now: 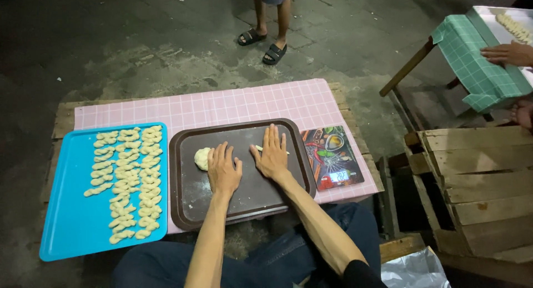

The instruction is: The person is rolling small pieces of dough into strips and twisting them into a knotted shape.

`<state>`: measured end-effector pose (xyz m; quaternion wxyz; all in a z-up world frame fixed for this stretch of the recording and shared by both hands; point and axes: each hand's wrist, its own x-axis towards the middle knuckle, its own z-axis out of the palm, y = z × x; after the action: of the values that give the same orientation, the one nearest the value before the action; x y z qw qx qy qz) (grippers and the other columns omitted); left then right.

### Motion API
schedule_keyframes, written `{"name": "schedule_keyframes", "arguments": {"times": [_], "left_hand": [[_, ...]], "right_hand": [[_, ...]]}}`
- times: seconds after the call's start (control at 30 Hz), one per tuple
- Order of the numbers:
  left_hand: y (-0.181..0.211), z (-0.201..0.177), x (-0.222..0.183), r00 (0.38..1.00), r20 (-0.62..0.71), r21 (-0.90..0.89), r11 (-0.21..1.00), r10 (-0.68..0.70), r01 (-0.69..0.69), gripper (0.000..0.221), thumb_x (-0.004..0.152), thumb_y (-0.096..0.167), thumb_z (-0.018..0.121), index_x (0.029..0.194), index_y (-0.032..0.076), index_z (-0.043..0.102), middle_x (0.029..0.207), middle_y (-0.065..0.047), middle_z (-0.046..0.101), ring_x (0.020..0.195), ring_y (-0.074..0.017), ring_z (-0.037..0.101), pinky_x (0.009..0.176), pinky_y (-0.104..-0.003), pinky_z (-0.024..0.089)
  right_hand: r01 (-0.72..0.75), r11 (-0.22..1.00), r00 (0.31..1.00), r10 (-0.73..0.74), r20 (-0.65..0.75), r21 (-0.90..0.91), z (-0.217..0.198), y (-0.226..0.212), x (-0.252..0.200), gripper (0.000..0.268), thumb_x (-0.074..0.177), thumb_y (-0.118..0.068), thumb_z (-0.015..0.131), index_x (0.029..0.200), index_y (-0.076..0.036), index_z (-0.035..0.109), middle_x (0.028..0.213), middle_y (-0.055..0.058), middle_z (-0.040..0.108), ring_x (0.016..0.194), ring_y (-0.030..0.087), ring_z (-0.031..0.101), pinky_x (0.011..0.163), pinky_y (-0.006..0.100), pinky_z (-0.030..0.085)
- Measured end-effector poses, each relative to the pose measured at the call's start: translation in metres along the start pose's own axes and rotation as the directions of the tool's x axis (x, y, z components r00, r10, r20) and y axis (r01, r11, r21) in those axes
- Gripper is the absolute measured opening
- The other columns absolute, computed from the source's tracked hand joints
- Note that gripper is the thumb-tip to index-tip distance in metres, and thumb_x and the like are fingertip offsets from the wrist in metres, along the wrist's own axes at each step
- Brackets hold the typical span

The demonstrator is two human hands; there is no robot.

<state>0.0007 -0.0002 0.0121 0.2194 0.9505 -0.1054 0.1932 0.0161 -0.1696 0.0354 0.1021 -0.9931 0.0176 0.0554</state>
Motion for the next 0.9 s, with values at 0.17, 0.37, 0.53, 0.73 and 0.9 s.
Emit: {"name": "schedule_keyframes", "arguments": {"times": [0.17, 0.37, 0.53, 0.73, 0.9], "left_hand": [[0.001, -0.001, -0.003, 1.0, -0.007, -0.016, 1.0, -0.003, 0.002, 0.036, 0.091, 0.021, 0.06, 0.12, 0.003, 0.071, 0.132, -0.015, 0.067, 0.13, -0.0269, 0.061, 0.123, -0.042, 0.028], [0.002, 0.0, -0.001, 1.0, -0.026, 0.011, 1.0, 0.0, 0.0, 0.036, 0.09, 0.019, 0.061, 0.119, 0.003, 0.072, 0.132, -0.015, 0.068, 0.13, -0.0265, 0.061, 0.124, -0.041, 0.029], [-0.001, 0.008, -0.003, 0.998, -0.05, -0.02, 0.999, 0.029, -0.03, 0.041, 0.087, 0.018, 0.063, 0.122, -0.002, 0.068, 0.138, -0.017, 0.063, 0.132, -0.0285, 0.055, 0.123, -0.045, 0.031], [0.002, 0.001, -0.002, 1.0, -0.027, 0.007, 1.0, 0.003, -0.002, 0.034, 0.09, 0.019, 0.061, 0.118, 0.003, 0.072, 0.131, -0.015, 0.068, 0.129, -0.0267, 0.062, 0.123, -0.041, 0.029], [0.004, 0.0, -0.001, 1.0, -0.022, 0.02, 1.0, 0.01, -0.01, 0.036, 0.089, 0.02, 0.062, 0.119, 0.003, 0.072, 0.132, -0.015, 0.068, 0.13, -0.0265, 0.062, 0.123, -0.041, 0.03]], "right_hand": [[0.045, 0.999, 0.999, -0.045, -0.009, 0.008, 0.002, -0.003, -0.032, 0.081, 0.108, -0.057, 0.026, 0.159, 0.006, 0.025, 0.168, 0.026, 0.02, 0.158, 0.035, 0.014, 0.127, 0.054, 0.001], [0.169, 0.983, 0.983, -0.173, 0.057, 0.065, -0.013, -0.011, -0.108, 0.08, 0.108, -0.056, 0.03, 0.157, 0.007, 0.027, 0.165, 0.029, 0.022, 0.157, 0.038, 0.017, 0.125, 0.055, 0.003], [0.309, 0.934, 0.951, -0.301, -0.071, 0.178, 0.009, -0.007, -0.158, 0.079, 0.105, -0.046, 0.038, 0.154, 0.014, 0.023, 0.166, 0.03, 0.016, 0.156, 0.037, 0.012, 0.124, 0.052, 0.005], [0.128, 0.991, 0.983, -0.133, 0.127, 0.042, -0.008, -0.011, -0.085, 0.082, 0.108, -0.057, 0.023, 0.158, 0.008, 0.022, 0.166, 0.03, 0.019, 0.158, 0.038, 0.013, 0.126, 0.055, 0.001], [0.036, 0.999, 0.999, -0.036, -0.002, 0.003, 0.0, 0.005, -0.004, 0.083, 0.107, -0.058, 0.024, 0.158, 0.007, 0.024, 0.167, 0.027, 0.02, 0.158, 0.035, 0.015, 0.127, 0.053, 0.001]]}}
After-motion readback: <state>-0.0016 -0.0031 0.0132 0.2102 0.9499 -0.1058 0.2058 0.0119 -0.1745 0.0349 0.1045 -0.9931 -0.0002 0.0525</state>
